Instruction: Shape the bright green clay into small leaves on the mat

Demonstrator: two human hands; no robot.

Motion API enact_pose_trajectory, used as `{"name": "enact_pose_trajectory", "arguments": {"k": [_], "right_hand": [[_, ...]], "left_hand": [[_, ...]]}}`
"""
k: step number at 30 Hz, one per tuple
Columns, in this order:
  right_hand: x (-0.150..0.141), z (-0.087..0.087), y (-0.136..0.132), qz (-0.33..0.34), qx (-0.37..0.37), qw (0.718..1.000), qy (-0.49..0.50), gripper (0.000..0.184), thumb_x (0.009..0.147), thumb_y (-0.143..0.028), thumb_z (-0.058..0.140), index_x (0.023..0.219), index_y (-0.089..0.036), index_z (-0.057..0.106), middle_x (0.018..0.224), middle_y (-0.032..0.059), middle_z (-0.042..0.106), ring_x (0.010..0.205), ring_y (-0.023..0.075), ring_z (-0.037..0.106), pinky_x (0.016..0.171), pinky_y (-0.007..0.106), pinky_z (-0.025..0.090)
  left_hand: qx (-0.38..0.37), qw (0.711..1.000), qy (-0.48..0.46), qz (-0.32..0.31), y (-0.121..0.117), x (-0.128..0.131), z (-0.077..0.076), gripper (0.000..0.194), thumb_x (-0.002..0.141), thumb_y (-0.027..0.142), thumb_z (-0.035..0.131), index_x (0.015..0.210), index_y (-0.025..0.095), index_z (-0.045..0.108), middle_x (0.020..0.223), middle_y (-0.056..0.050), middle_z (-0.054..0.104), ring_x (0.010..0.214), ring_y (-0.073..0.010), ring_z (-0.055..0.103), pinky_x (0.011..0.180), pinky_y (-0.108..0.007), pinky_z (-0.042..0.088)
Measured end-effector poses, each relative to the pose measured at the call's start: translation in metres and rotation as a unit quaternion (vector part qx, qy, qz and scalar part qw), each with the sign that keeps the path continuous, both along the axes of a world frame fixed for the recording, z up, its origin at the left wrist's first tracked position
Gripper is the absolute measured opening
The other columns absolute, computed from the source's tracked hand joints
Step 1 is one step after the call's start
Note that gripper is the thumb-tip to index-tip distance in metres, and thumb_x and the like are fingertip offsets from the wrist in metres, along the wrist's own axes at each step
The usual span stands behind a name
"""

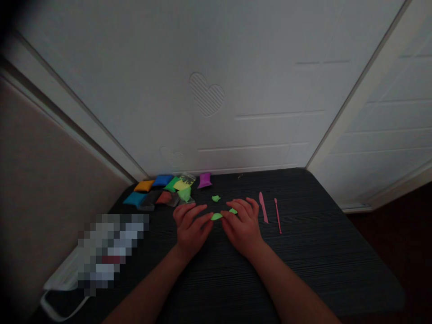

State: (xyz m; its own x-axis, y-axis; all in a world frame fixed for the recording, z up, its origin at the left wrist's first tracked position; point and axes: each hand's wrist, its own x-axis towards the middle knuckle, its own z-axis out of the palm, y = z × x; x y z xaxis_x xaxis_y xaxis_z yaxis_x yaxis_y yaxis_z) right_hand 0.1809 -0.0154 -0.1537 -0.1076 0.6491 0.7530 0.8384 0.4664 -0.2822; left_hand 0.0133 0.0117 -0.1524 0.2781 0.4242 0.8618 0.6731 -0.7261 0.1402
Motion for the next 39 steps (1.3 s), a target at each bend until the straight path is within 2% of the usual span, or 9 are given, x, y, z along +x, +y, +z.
{"name": "enact_pose_trajectory", "arguments": {"k": [9, 24, 31, 36, 39], "right_hand": [[0.001, 0.001, 0.001, 0.001, -0.017, 1.0, 0.007, 0.013, 0.074, -0.022, 0.057, 0.086, -0.025, 0.06, 0.096, 0.0017, 0.061, 0.098, 0.0195, 0.051, 0.094, 0.044, 0.029], [0.0, -0.001, 0.002, 0.005, -0.028, 0.999, 0.027, 0.009, 0.074, -0.023, 0.059, 0.083, -0.023, 0.06, 0.091, 0.0018, 0.062, 0.094, 0.0185, 0.052, 0.093, 0.043, 0.029], [0.0, -0.005, 0.004, 0.007, -0.032, 0.999, 0.021, 0.009, 0.074, -0.025, 0.058, 0.083, -0.024, 0.061, 0.094, 0.0022, 0.061, 0.096, 0.0194, 0.052, 0.092, 0.044, 0.03], [0.001, -0.004, 0.004, 0.008, -0.032, 0.999, 0.02, 0.008, 0.075, -0.024, 0.057, 0.082, -0.024, 0.061, 0.094, 0.0019, 0.061, 0.095, 0.019, 0.052, 0.092, 0.044, 0.03], [0.001, -0.005, 0.005, 0.009, -0.033, 0.999, 0.02, 0.009, 0.075, -0.024, 0.057, 0.083, -0.024, 0.061, 0.093, 0.002, 0.061, 0.095, 0.0192, 0.052, 0.092, 0.044, 0.03]], "left_hand": [[-0.083, 0.996, -0.005, -0.01, 0.004, 0.002, -0.001, 0.017, 0.067, 0.018, 0.063, 0.083, 0.024, 0.062, 0.095, -0.003, 0.061, 0.101, -0.0222, 0.045, 0.089, -0.043, 0.034], [-0.21, 0.976, 0.002, -0.065, 0.009, 0.007, -0.007, 0.009, 0.074, 0.022, 0.055, 0.082, 0.02, 0.059, 0.089, -0.003, 0.061, 0.097, -0.0191, 0.047, 0.088, -0.04, 0.035], [-0.222, 0.973, 0.002, -0.068, 0.01, 0.005, -0.008, 0.01, 0.074, 0.022, 0.054, 0.083, 0.02, 0.06, 0.09, -0.003, 0.06, 0.097, -0.0185, 0.047, 0.088, -0.039, 0.035], [-0.205, 0.977, -0.005, -0.056, 0.011, 0.005, -0.009, 0.017, 0.074, 0.022, 0.055, 0.09, 0.021, 0.06, 0.095, -0.004, 0.059, 0.099, -0.0191, 0.047, 0.088, -0.039, 0.036], [-0.197, 0.979, -0.003, -0.059, 0.01, 0.005, -0.009, 0.013, 0.074, 0.022, 0.055, 0.086, 0.022, 0.061, 0.094, -0.004, 0.059, 0.098, -0.0192, 0.047, 0.088, -0.04, 0.036]]}}
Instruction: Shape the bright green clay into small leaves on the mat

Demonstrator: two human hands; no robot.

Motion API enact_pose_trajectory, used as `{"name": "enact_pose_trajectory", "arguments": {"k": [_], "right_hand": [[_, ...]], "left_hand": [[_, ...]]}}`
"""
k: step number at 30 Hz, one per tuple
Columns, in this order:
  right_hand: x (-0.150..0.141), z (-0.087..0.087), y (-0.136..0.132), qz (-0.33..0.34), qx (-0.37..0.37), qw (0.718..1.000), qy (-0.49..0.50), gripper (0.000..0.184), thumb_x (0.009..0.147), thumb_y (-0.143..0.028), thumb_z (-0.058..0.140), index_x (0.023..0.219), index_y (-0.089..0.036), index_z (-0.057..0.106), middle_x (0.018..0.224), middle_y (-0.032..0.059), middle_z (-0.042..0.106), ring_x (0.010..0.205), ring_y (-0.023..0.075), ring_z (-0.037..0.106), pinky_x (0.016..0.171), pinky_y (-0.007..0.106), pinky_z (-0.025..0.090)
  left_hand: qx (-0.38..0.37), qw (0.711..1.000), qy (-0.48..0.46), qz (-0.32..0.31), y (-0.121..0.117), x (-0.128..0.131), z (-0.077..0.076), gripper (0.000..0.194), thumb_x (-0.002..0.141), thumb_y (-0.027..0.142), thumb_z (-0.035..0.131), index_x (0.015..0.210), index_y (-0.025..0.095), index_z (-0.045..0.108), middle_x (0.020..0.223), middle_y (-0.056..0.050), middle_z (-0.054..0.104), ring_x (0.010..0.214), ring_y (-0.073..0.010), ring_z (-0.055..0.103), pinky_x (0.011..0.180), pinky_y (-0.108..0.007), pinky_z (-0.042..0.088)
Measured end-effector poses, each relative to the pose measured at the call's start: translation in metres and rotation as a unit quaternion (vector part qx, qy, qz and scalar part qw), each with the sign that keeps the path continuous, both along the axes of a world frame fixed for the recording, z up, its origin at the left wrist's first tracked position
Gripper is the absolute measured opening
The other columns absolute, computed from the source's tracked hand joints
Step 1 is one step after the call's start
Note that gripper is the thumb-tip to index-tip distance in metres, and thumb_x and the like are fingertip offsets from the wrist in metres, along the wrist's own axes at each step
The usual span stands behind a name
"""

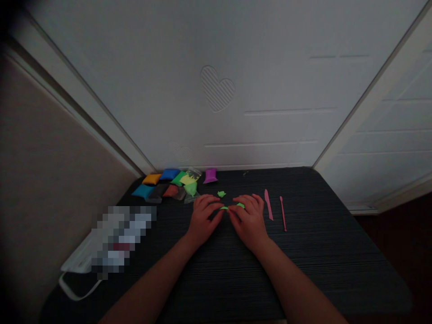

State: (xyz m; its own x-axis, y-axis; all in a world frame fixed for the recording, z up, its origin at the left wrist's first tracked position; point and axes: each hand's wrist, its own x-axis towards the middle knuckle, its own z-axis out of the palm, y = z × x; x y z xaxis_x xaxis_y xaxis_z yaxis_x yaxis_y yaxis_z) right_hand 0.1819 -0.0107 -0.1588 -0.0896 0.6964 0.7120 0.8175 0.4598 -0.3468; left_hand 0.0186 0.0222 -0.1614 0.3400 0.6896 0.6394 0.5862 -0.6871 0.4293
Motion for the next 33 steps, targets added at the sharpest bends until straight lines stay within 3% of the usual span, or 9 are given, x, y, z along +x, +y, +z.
{"name": "enact_pose_trajectory", "arguments": {"k": [7, 20, 28, 33], "right_hand": [[0.0, -0.002, 0.002, 0.001, -0.027, 1.0, -0.01, 0.011, 0.075, -0.026, 0.056, 0.085, -0.024, 0.06, 0.097, 0.003, 0.059, 0.097, 0.0194, 0.051, 0.093, 0.044, 0.028], [-0.001, -0.003, 0.002, 0.004, -0.033, 0.999, -0.016, 0.009, 0.075, -0.024, 0.055, 0.083, -0.023, 0.059, 0.095, 0.0028, 0.06, 0.096, 0.0192, 0.051, 0.093, 0.044, 0.028], [0.005, -0.002, 0.004, 0.012, -0.04, 0.999, -0.003, 0.012, 0.075, -0.028, 0.056, 0.086, -0.023, 0.059, 0.094, 0.0033, 0.06, 0.096, 0.0192, 0.051, 0.093, 0.043, 0.029], [0.024, -0.007, 0.015, -0.065, -0.072, 0.995, 0.026, 0.019, 0.079, -0.028, 0.049, 0.095, -0.021, 0.058, 0.097, 0.0058, 0.059, 0.095, 0.0198, 0.052, 0.093, 0.044, 0.028]], "left_hand": [[-0.019, 0.999, -0.001, -0.032, -0.002, 0.0, 0.003, 0.01, 0.074, 0.022, 0.054, 0.082, 0.02, 0.06, 0.092, -0.004, 0.06, 0.098, -0.0184, 0.048, 0.089, -0.039, 0.036], [-0.019, 1.0, -0.014, -0.019, 0.001, 0.0, 0.0, 0.016, 0.074, 0.021, 0.054, 0.09, 0.021, 0.06, 0.093, -0.004, 0.06, 0.096, -0.0184, 0.049, 0.088, -0.04, 0.037], [-0.04, 0.999, -0.022, -0.029, 0.002, -0.001, 0.003, 0.009, 0.074, 0.02, 0.054, 0.082, 0.021, 0.06, 0.09, -0.003, 0.06, 0.095, -0.0178, 0.048, 0.088, -0.039, 0.036], [-0.119, 0.988, 0.028, -0.092, 0.001, -0.002, 0.005, 0.005, 0.072, 0.02, 0.055, 0.076, 0.019, 0.057, 0.084, -0.003, 0.059, 0.088, -0.0174, 0.051, 0.084, -0.037, 0.038]]}}
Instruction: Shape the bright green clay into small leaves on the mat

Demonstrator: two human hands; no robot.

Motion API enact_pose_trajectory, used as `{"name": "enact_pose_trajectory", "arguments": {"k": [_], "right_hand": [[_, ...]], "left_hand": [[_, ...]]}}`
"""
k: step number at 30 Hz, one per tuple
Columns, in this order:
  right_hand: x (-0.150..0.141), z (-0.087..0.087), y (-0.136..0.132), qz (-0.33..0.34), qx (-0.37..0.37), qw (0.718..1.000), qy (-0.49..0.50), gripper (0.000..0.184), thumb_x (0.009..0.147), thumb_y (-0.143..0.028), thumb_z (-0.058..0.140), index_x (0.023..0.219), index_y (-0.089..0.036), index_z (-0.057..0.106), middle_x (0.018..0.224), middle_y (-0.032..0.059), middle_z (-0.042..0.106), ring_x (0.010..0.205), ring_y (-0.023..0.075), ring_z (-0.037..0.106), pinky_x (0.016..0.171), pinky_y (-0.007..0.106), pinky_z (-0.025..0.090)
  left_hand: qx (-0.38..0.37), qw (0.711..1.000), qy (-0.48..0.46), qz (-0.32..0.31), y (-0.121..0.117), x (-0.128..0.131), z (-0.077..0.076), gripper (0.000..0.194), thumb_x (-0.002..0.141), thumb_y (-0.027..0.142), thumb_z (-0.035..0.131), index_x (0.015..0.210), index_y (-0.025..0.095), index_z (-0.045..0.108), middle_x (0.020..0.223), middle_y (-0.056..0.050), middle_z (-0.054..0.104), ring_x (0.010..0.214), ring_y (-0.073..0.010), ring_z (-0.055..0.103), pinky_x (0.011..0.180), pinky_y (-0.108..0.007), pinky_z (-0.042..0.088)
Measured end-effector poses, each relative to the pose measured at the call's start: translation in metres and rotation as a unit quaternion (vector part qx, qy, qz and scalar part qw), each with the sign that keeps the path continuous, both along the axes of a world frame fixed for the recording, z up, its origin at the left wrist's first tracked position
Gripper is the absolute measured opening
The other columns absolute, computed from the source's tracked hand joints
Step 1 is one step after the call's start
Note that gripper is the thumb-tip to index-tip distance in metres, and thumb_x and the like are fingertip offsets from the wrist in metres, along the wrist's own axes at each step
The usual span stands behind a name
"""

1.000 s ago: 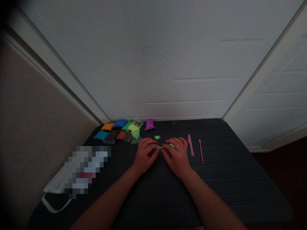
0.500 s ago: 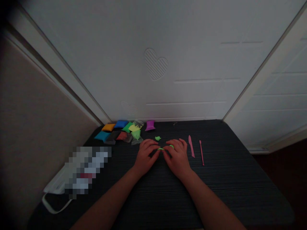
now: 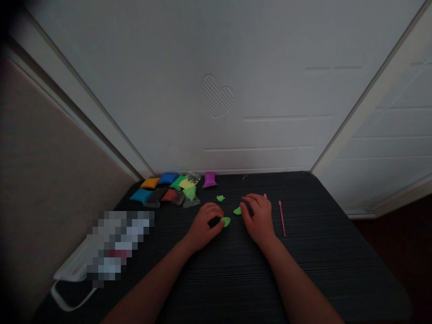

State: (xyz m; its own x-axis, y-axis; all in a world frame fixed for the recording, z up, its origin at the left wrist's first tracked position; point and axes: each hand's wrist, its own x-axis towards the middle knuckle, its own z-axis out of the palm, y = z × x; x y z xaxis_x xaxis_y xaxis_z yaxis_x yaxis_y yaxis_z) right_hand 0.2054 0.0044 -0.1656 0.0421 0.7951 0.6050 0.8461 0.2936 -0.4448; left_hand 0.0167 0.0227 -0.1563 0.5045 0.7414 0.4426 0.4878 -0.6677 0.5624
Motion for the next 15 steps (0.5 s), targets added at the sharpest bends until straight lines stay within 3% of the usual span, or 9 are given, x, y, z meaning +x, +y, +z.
{"name": "enact_pose_trajectory", "arguments": {"k": [4, 7, 15], "right_hand": [[0.004, -0.011, 0.005, -0.042, -0.072, 0.995, -0.058, 0.022, 0.076, -0.031, 0.051, 0.094, -0.019, 0.059, 0.098, 0.0075, 0.06, 0.097, 0.0245, 0.05, 0.087, 0.046, 0.03], [0.001, -0.014, 0.003, -0.048, -0.107, 0.99, -0.082, 0.018, 0.075, -0.031, 0.052, 0.087, -0.021, 0.06, 0.098, 0.0063, 0.061, 0.098, 0.025, 0.049, 0.086, 0.046, 0.027], [-0.001, -0.007, 0.004, -0.002, -0.153, 0.988, 0.013, 0.015, 0.078, -0.033, 0.046, 0.08, -0.022, 0.056, 0.078, -0.0001, 0.064, 0.079, 0.0176, 0.058, 0.09, 0.043, 0.025]], "left_hand": [[-0.022, 0.995, 0.069, -0.068, -0.003, 0.001, -0.001, 0.002, 0.07, 0.019, 0.055, 0.071, 0.019, 0.056, 0.08, -0.002, 0.059, 0.089, -0.0176, 0.049, 0.084, -0.036, 0.036], [-0.021, 0.99, 0.11, -0.086, -0.005, 0.002, -0.001, 0.005, 0.07, 0.019, 0.053, 0.068, 0.019, 0.057, 0.078, -0.001, 0.056, 0.088, -0.0173, 0.047, 0.083, -0.035, 0.034], [-0.026, 0.983, 0.157, -0.095, -0.003, -0.003, 0.0, 0.006, 0.064, 0.022, 0.058, 0.062, 0.017, 0.054, 0.078, -0.002, 0.052, 0.086, -0.0174, 0.043, 0.082, -0.033, 0.031]]}}
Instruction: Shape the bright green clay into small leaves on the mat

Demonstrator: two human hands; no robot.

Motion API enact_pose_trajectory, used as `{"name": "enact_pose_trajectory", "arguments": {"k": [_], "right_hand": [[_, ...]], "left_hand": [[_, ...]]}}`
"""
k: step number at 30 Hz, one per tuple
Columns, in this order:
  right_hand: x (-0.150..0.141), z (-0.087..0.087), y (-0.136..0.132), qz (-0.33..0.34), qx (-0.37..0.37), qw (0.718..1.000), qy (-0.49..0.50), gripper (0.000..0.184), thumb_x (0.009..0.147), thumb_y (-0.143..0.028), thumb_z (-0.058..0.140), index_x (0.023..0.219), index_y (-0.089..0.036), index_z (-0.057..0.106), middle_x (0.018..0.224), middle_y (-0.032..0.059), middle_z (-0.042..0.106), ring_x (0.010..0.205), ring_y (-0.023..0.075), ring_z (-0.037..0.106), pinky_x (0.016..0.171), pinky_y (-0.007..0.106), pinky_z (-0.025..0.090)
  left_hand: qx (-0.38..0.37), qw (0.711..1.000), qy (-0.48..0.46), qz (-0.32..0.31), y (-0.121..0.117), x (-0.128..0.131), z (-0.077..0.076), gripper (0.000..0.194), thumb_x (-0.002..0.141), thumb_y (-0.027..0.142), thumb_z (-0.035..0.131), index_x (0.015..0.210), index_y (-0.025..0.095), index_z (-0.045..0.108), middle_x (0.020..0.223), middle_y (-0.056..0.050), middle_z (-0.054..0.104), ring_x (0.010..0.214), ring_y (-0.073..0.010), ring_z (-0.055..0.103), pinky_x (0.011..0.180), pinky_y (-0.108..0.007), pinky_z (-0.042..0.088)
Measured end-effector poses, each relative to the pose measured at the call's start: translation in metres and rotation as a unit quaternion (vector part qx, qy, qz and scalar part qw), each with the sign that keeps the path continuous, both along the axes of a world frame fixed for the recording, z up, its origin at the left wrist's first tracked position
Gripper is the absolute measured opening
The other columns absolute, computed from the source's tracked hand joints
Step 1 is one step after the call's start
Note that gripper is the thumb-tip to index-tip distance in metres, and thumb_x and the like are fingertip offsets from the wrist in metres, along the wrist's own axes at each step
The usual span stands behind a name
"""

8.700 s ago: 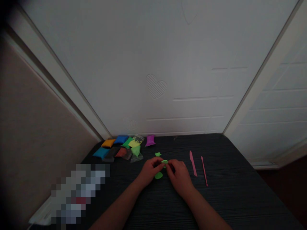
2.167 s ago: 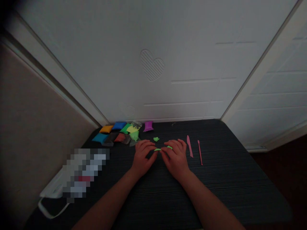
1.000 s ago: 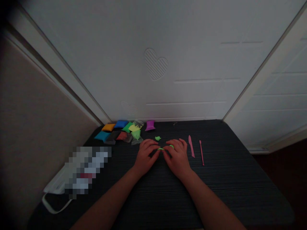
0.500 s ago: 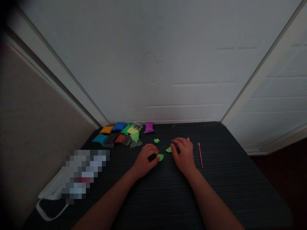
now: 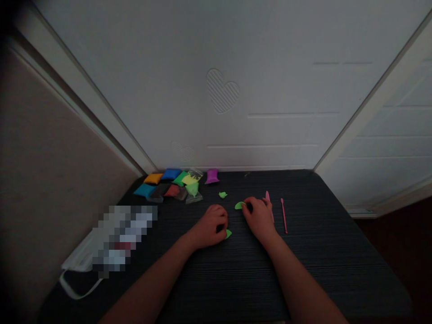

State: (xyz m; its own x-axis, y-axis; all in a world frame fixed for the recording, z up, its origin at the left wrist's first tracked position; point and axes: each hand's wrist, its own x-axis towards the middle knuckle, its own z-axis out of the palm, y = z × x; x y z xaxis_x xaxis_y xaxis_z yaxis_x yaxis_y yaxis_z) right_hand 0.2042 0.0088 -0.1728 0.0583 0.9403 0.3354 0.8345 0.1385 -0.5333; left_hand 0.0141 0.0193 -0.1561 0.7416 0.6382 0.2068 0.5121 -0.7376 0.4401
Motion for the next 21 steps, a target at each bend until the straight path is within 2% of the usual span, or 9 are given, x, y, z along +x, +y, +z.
{"name": "enact_pose_trajectory", "arguments": {"k": [6, 10, 13, 16, 19, 21], "right_hand": [[-0.001, 0.003, 0.0, 0.021, -0.01, 0.995, 0.093, 0.016, 0.077, -0.034, 0.048, 0.081, -0.021, 0.057, 0.075, 0.0007, 0.064, 0.074, 0.0167, 0.059, 0.086, 0.041, 0.033], [-0.004, 0.007, -0.004, 0.04, -0.026, 0.989, 0.137, 0.018, 0.078, -0.034, 0.048, 0.088, -0.021, 0.057, 0.08, 0.002, 0.064, 0.077, 0.017, 0.059, 0.079, 0.037, 0.04], [-0.009, 0.009, -0.007, 0.062, -0.03, 0.981, 0.181, 0.02, 0.079, -0.032, 0.046, 0.092, -0.022, 0.057, 0.086, 0.0026, 0.063, 0.08, 0.0167, 0.058, 0.075, 0.033, 0.043], [-0.014, 0.01, -0.01, 0.08, -0.028, 0.972, 0.219, 0.021, 0.079, -0.029, 0.046, 0.095, -0.022, 0.057, 0.089, 0.0026, 0.063, 0.082, 0.0156, 0.058, 0.075, 0.031, 0.044], [-0.017, 0.012, -0.013, 0.094, -0.023, 0.97, 0.223, 0.021, 0.079, -0.027, 0.046, 0.097, -0.022, 0.058, 0.092, 0.0028, 0.063, 0.085, 0.0155, 0.058, 0.077, 0.031, 0.044], [-0.019, 0.014, -0.016, 0.102, -0.022, 0.97, 0.221, 0.022, 0.08, -0.027, 0.046, 0.097, -0.022, 0.057, 0.092, 0.003, 0.063, 0.085, 0.0153, 0.057, 0.077, 0.031, 0.044]], "left_hand": [[-0.008, 1.0, 0.003, -0.003, 0.0, 0.0, 0.002, 0.01, 0.06, 0.022, 0.062, 0.063, 0.017, 0.053, 0.079, -0.002, 0.051, 0.086, -0.0186, 0.043, 0.082, -0.034, 0.031], [-0.049, 0.996, -0.052, 0.046, 0.003, 0.001, 0.001, 0.011, 0.067, 0.024, 0.056, 0.077, 0.018, 0.056, 0.081, -0.002, 0.053, 0.085, -0.0182, 0.046, 0.081, -0.033, 0.034], [-0.116, 0.981, -0.125, 0.089, 0.007, 0.0, 0.0, 0.022, 0.075, 0.03, 0.049, 0.094, 0.019, 0.057, 0.084, -0.003, 0.056, 0.085, -0.0174, 0.049, 0.079, -0.032, 0.036], [-0.206, 0.954, -0.189, 0.105, 0.01, 0.0, -0.002, 0.033, 0.077, 0.035, 0.048, 0.106, 0.02, 0.055, 0.088, -0.003, 0.059, 0.086, -0.0169, 0.052, 0.079, -0.03, 0.038], [-0.286, 0.927, -0.217, 0.104, 0.011, 0.003, -0.004, 0.037, 0.075, 0.036, 0.051, 0.108, 0.02, 0.054, 0.086, -0.002, 0.062, 0.081, -0.0159, 0.055, 0.075, -0.028, 0.04], [-0.319, 0.914, -0.231, 0.1, 0.011, 0.005, -0.005, 0.034, 0.074, 0.036, 0.052, 0.103, 0.019, 0.058, 0.083, -0.002, 0.063, 0.078, -0.0158, 0.056, 0.072, -0.027, 0.04]]}}
